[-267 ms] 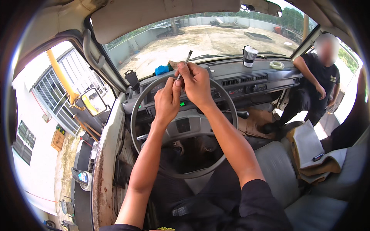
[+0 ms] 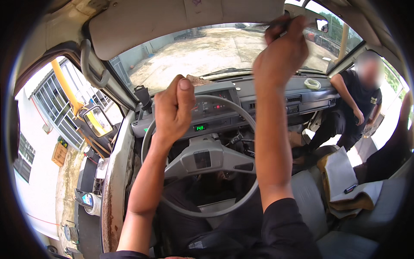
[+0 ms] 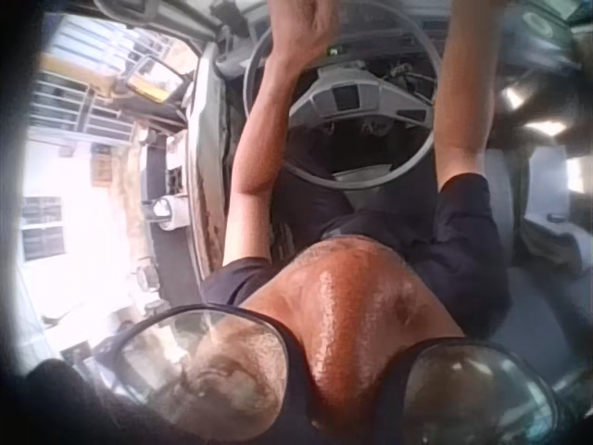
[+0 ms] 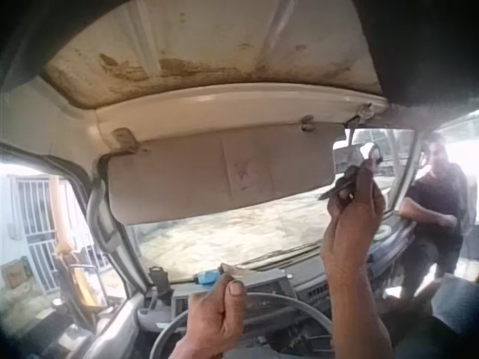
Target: The person uses a wrench to tighten bolts on the sun visor and steering column inside a truck cab. They work on the sun visor first, then move to the steering wheel area, while two men stand by the open door and a woman briefly appears.
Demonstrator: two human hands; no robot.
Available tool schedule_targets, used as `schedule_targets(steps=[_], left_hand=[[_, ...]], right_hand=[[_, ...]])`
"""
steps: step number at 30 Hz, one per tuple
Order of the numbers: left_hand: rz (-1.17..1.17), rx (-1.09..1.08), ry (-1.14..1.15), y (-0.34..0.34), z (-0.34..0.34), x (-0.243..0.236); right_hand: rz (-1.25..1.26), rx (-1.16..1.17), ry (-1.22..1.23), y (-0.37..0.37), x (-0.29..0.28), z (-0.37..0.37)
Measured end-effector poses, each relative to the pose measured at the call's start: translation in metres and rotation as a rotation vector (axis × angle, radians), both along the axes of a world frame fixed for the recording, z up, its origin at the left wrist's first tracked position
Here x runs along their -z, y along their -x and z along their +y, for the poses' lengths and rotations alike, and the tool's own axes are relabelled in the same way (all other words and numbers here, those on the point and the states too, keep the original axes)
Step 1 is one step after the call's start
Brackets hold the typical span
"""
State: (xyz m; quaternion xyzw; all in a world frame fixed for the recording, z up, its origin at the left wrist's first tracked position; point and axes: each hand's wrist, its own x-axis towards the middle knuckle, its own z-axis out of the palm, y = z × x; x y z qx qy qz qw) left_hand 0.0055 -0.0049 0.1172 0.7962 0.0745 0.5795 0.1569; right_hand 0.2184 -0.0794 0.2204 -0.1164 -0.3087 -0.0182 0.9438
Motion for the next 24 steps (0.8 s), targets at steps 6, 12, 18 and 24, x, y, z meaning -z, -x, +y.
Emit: schedule_targets(steps=[6, 12, 18, 24], left_hand=[[-0.081, 0.274, 0.283, -0.064, 0.071, -0.048], [-0.384, 0.486, 0.175, -0.105, 0.111, -0.082], [-0.473, 0.540, 0.137, -0.108, 0.114, -0.084], [-0.456, 0.548, 0.182, -0.107, 0.109, -0.083]], right_hand=[[-0.740, 0.234, -0.216, 0.010, -0.080, 0.040], [-0.897, 0.194, -0.081, -0.030, -0.071, 0.089], [-0.949, 0.062, -0.055, -0.012, -0.061, 0.086], [-0.887, 0.381, 0.135, -0.017, -0.054, 0.090]])
